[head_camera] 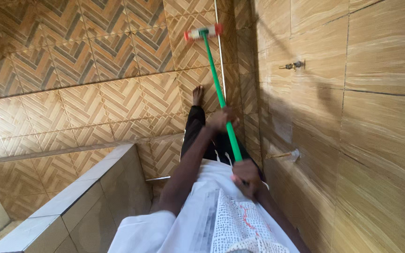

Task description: The person scrubs the tiled floor of a room using a long-handled brush, moving the brush back and forth across the tiles.

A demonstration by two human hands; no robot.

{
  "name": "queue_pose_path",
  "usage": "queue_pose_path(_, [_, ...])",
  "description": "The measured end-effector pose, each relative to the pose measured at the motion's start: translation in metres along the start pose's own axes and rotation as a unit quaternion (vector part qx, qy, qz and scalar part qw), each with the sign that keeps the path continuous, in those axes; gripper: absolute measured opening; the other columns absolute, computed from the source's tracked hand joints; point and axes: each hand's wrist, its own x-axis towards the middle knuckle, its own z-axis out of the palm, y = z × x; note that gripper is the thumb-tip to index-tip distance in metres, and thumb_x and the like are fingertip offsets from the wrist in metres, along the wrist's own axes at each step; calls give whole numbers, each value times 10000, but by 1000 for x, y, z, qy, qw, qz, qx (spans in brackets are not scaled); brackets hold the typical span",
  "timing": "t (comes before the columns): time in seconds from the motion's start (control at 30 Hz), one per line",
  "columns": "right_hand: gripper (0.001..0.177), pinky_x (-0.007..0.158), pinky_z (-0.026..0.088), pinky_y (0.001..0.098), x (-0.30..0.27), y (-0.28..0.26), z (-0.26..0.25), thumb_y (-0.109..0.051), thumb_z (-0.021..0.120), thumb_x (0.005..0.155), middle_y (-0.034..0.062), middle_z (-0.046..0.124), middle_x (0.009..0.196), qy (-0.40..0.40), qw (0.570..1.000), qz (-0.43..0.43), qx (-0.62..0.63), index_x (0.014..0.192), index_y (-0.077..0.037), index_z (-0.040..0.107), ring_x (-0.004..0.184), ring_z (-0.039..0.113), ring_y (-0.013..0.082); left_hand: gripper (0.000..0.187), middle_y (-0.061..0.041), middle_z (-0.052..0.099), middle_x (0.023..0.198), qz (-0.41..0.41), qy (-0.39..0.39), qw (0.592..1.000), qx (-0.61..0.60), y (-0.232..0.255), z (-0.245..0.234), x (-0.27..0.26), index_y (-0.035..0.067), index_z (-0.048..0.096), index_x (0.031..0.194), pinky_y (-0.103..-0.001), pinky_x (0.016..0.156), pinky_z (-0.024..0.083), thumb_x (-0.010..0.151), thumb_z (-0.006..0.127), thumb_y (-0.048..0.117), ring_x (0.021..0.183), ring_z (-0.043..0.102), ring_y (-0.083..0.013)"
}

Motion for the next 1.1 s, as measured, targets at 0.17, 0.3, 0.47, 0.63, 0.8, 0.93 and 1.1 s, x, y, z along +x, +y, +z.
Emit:
queue_pose_path(0.17, [341, 437, 262, 346, 52, 52, 16, -81, 502, 817, 89, 339, 487, 71, 997, 30, 14, 529, -17, 331, 435, 373, 225, 207, -107, 562, 681, 2, -102, 994, 26, -75, -39, 57, 82, 574, 615, -396, 576, 442, 725, 591, 257, 665, 553, -290])
queue_pose_path(0.3, [349, 450, 261, 355, 81, 34, -14, -94, 482, 841, 87, 330, 491, 96, 995, 18, -5, 539, -20, 324, 436, 362, 228, 222, -84, 566, 680, 27, -120, 987, 103, -74, -61, 96, 106, 553, 579, -382, 696, 456, 734, 608, 255, 744, 555, -279])
queue_pose_path(0.47, [314, 444, 366, 323, 58, -33, -28, -124, 478, 813, 48, 387, 493, 56, 994, -31, 84, 524, -71, 367, 437, 414, 197, 153, -130, 555, 633, -73, -113, 989, -61, 25, -52, 38, 77, 571, 588, -411, 605, 438, 599, 603, 226, 646, 542, -313])
queue_pose_path(0.63, [336, 433, 298, 340, 42, -52, -25, -118, 479, 766, 34, 300, 470, -37, 989, -26, 144, 490, -96, 288, 411, 378, 196, 218, -131, 544, 631, -37, -15, 998, -50, 55, -45, 7, 68, 548, 593, -404, 623, 451, 749, 568, 219, 638, 540, -315])
queue_pose_path(0.8, [331, 445, 350, 321, 66, 18, -28, -216, 416, 830, 34, 386, 505, 135, 985, -11, 108, 528, -98, 351, 444, 424, 182, 165, -90, 582, 705, 39, 106, 993, 30, -11, -38, 85, 105, 573, 686, -413, 621, 415, 679, 603, 267, 667, 546, -272])
queue_pose_path(0.93, [327, 434, 349, 310, 90, 33, -41, -234, 393, 839, 25, 421, 519, 225, 966, 23, 126, 539, -102, 385, 453, 434, 175, 305, -143, 563, 712, -68, 82, 989, 101, -18, -49, 119, 87, 559, 641, -410, 643, 415, 741, 642, 362, 683, 513, -301])
queue_pose_path(1.1, [338, 420, 346, 295, 70, -11, -23, -255, 365, 849, 14, 465, 537, 57, 982, -98, 152, 552, -108, 428, 465, 448, 166, 196, -119, 578, 680, -65, -3, 998, -18, 12, -54, 35, 86, 585, 661, -383, 610, 437, 758, 555, 253, 647, 546, -276])
